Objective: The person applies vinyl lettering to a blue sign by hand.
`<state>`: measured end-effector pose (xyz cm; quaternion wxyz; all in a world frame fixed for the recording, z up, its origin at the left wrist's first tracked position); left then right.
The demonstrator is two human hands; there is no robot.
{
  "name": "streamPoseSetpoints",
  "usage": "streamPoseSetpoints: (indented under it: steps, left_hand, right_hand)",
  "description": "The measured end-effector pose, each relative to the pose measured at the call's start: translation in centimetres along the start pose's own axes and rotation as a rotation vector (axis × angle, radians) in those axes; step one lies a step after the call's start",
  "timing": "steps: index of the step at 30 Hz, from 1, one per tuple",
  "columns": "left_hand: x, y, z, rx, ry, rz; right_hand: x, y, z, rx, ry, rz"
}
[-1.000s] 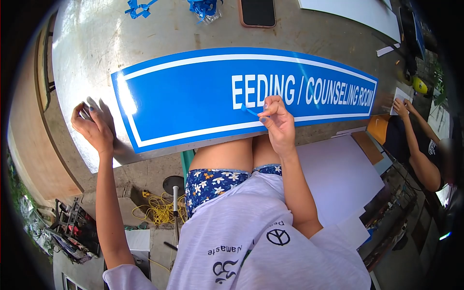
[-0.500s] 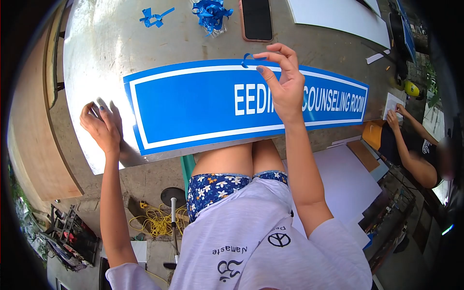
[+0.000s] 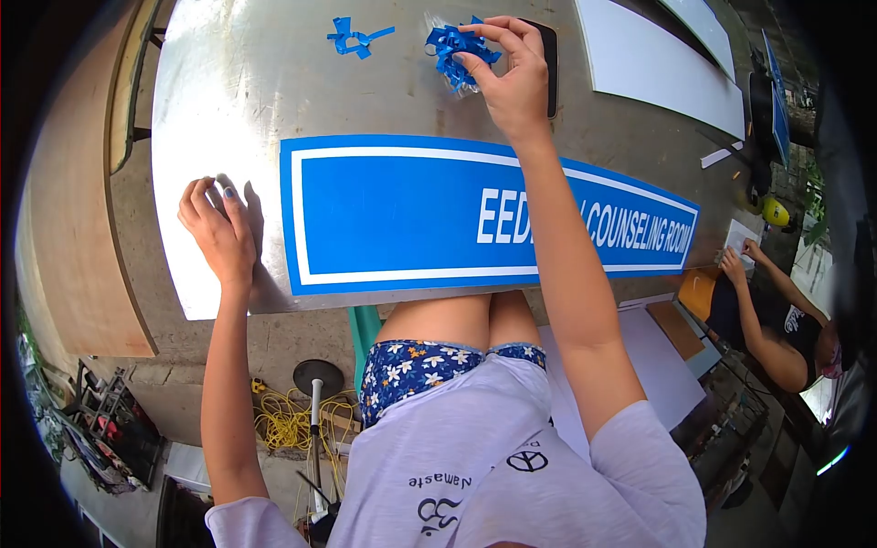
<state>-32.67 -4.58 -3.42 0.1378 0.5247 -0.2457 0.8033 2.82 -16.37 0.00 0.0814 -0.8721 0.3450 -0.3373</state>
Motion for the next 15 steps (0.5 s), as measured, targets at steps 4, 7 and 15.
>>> streamPoseSetpoints:
  steps: [4,7,15]
  left_hand:
    - [0.0,0.0,0.1,0.003,0.005,-0.008]
    - [0.0,0.0,0.3,0.002,0.012,-0.006]
    - [0.0,0.0,0.2,0.007,0.018,-0.012]
  right_hand:
    - [-0.5,-0.6,0.9,0.011,-0.007,-0.028]
    - [-0.7,-1.6,-0.7,-0.158,0.031,0.012]
    - [-1.0,-2.3,1.1,-0.227,0.175,-0.022]
Point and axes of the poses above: each hand's wrist, its own y-axis away from the middle knuckle, its own x-axis out of the back of the hand, z = x × y, the point moved 3 cm from there along -y, towards the middle knuckle, and after that the axes turned 2 degrees about -y, right-handed, at the moved point
